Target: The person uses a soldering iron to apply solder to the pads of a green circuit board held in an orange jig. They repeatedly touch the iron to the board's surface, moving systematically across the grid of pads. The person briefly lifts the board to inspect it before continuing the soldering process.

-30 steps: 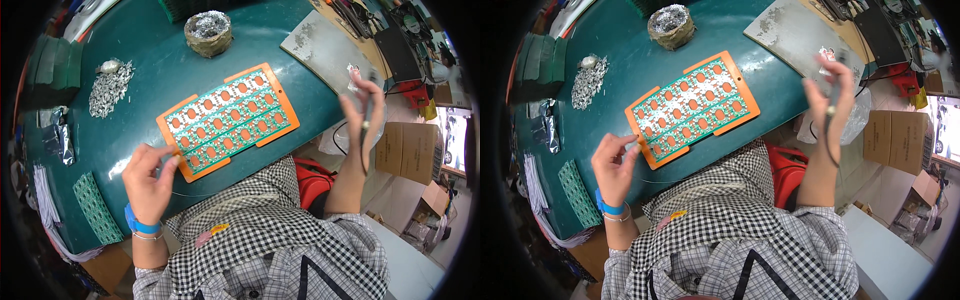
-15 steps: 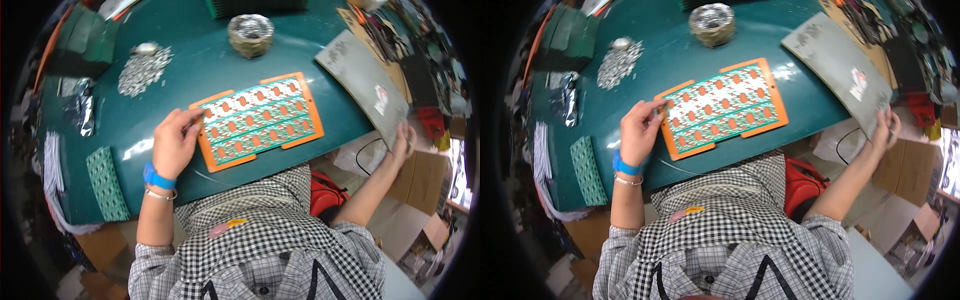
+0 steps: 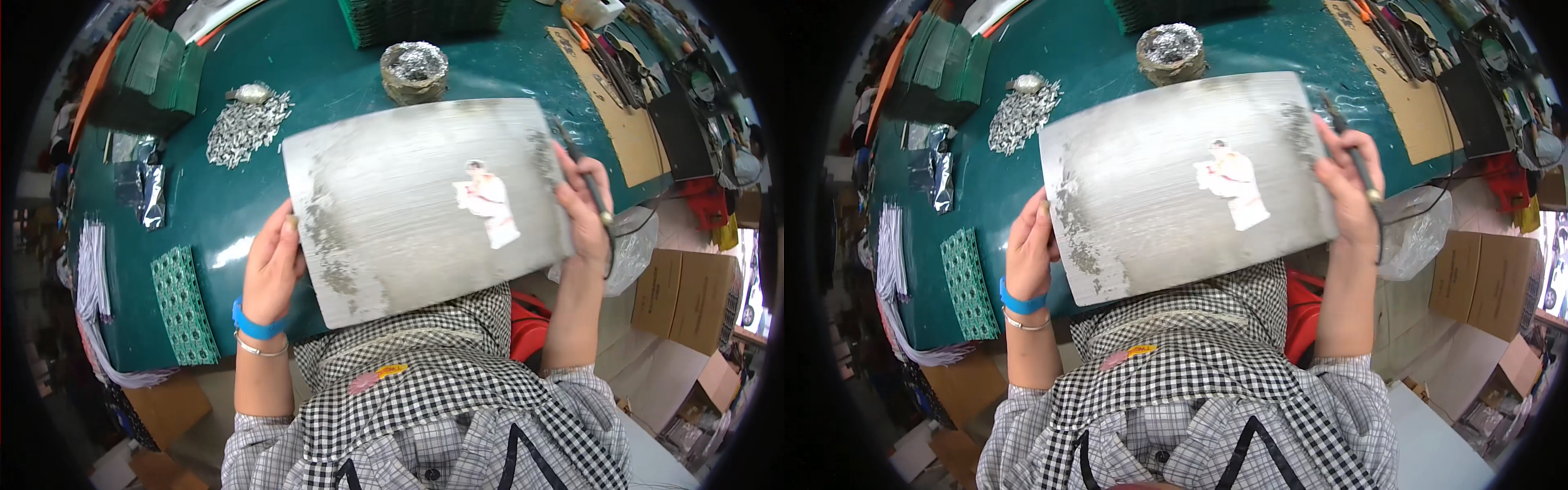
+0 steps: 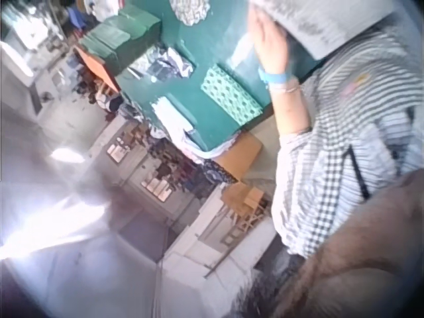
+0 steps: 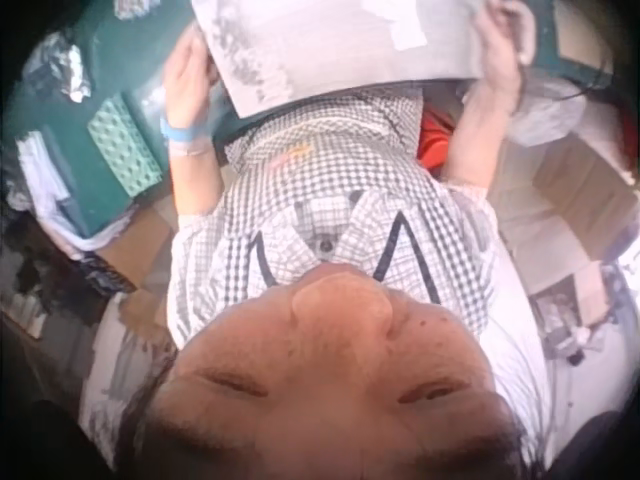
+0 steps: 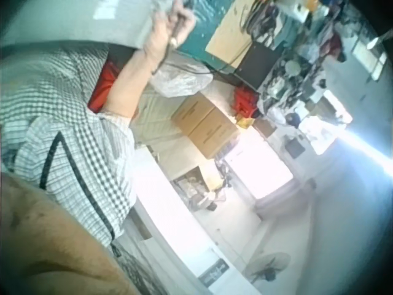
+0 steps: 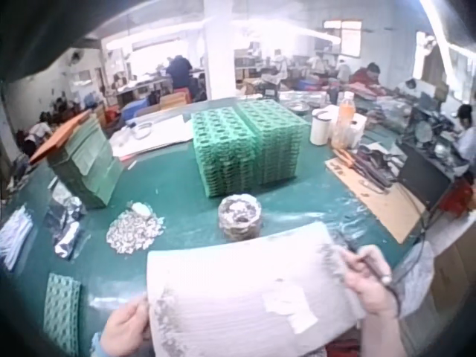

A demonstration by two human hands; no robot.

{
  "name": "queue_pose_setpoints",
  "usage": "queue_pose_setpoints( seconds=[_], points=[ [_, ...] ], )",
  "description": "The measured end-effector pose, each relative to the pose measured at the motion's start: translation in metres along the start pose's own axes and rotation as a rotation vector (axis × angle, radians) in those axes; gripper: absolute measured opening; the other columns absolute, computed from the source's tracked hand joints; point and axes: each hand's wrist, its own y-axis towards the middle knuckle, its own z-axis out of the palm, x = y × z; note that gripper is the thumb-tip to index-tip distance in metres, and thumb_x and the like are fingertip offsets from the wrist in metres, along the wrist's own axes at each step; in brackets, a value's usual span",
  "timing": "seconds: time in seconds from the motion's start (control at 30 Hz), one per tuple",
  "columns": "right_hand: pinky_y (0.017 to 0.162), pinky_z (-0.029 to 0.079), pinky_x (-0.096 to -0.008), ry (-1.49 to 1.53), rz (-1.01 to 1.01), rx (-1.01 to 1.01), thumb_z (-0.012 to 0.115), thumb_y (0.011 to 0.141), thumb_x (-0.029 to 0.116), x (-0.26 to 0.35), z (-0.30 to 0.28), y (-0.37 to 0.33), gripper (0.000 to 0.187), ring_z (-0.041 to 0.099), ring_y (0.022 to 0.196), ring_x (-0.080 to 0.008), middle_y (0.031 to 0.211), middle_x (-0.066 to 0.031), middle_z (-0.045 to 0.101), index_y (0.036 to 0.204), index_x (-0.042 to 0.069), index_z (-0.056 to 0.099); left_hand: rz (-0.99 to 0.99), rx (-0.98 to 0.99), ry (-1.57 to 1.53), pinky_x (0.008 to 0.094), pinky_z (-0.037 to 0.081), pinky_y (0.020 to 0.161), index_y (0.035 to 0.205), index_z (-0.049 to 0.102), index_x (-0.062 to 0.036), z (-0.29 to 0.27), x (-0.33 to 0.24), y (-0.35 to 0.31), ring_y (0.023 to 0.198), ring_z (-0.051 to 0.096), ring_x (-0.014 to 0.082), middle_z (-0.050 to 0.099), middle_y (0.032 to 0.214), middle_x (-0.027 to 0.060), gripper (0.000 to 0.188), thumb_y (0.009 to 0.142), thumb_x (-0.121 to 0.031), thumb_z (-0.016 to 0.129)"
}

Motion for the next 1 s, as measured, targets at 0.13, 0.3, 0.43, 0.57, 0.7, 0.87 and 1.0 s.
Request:
queue_pose_setpoints(
  seconds=[0.13, 0.3, 0.43, 0.57, 0.7, 0.87, 1.0],
  points=[
    [0.073, 0.048, -0.0168, -0.188, -0.001, 0.032, 0.071, 0.084, -0.010, -0.011, 0.027, 0.013, 0.033, 0.052, 0.079, -0.0019, 0.136, -0.0229, 0.065, 0.108, 0.004, 0.055, 0.073, -0.141, 0.137, 0.0220, 0.047, 0.067, 0.154, 0.042, 0.0045, 0.001, 0.024, -0.002, 0.074, 0.055, 0.0049, 0.066, 0.090, -0.0011, 0.051, 0.107, -0.010, 0.056],
    [0.065, 0.044, -0.0160, -0.389, -0.005, 0.041, 0.072, 0.083, -0.009, -0.006, 0.031, 0.016, 0.029, 0.044, 0.076, -0.0020, 0.132, -0.0205, 0.068, 0.104, 0.003, 0.056, 0.071, -0.145, 0.156, 0.0227, 0.049, 0.077, 0.154, 0.040, 0.0069, 0.001, 0.040, -0.004, 0.083, 0.058, 0.0051, 0.070, 0.096, 0.0020, 0.054, 0.105, -0.006, 0.058],
    [0.067, 0.046, -0.0169, -0.374, -0.025, 0.022, 0.072, 0.083, -0.008, -0.005, 0.035, 0.010, 0.030, 0.046, 0.077, -0.0026, 0.133, -0.0226, 0.067, 0.106, 0.003, 0.055, 0.121, -0.199, 0.274, 0.0238, 0.051, 0.074, 0.152, 0.043, 0.0063, 0.004, 0.040, -0.009, 0.078, 0.058, 0.0058, 0.071, 0.087, 0.0040, 0.053, 0.103, -0.003, 0.060],
    [0.070, 0.048, -0.0184, -0.368, -0.025, 0.017, 0.073, 0.083, -0.008, -0.005, 0.037, 0.007, 0.032, 0.048, 0.081, -0.0030, 0.135, -0.0265, 0.065, 0.106, 0.003, 0.055, 0.103, -0.177, 0.336, 0.0217, 0.049, 0.085, 0.152, 0.043, 0.0065, 0.003, 0.039, -0.010, 0.091, 0.061, 0.0060, 0.072, 0.103, 0.0045, 0.051, 0.104, -0.004, 0.057],
    [0.072, 0.048, -0.0189, -0.333, -0.034, 0.007, 0.073, 0.083, -0.008, -0.008, 0.031, 0.006, 0.032, 0.049, 0.082, -0.0034, 0.136, -0.0281, 0.064, 0.107, 0.003, 0.056, 0.075, -0.200, 0.382, 0.0234, 0.050, 0.088, 0.152, 0.045, 0.0057, 0.008, 0.032, -0.017, 0.094, 0.062, 0.0073, 0.073, 0.107, 0.0046, 0.051, 0.104, -0.004, 0.058],
    [0.072, 0.048, -0.0202, -0.343, 0.011, 0.024, 0.073, 0.084, -0.008, -0.007, 0.030, 0.006, 0.031, 0.052, 0.085, -0.0046, 0.135, -0.0285, 0.063, 0.108, 0.002, 0.057, 0.159, -0.258, 0.331, 0.0251, 0.053, 0.080, 0.147, 0.051, 0.0051, 0.010, 0.043, -0.017, 0.086, 0.065, 0.0077, 0.076, 0.096, 0.0106, 0.049, 0.101, -0.005, 0.063],
    [0.074, 0.049, -0.0209, -0.347, 0.009, 0.034, 0.074, 0.084, -0.007, -0.004, 0.029, 0.003, 0.032, 0.054, 0.086, -0.0046, 0.137, -0.0276, 0.063, 0.109, 0.003, 0.058, 0.217, -0.278, 0.493, 0.0266, 0.055, 0.077, 0.145, 0.053, 0.0054, 0.011, 0.038, -0.010, 0.082, 0.068, 0.0089, 0.077, 0.089, 0.0127, 0.049, 0.099, -0.004, 0.066]
  ],
)
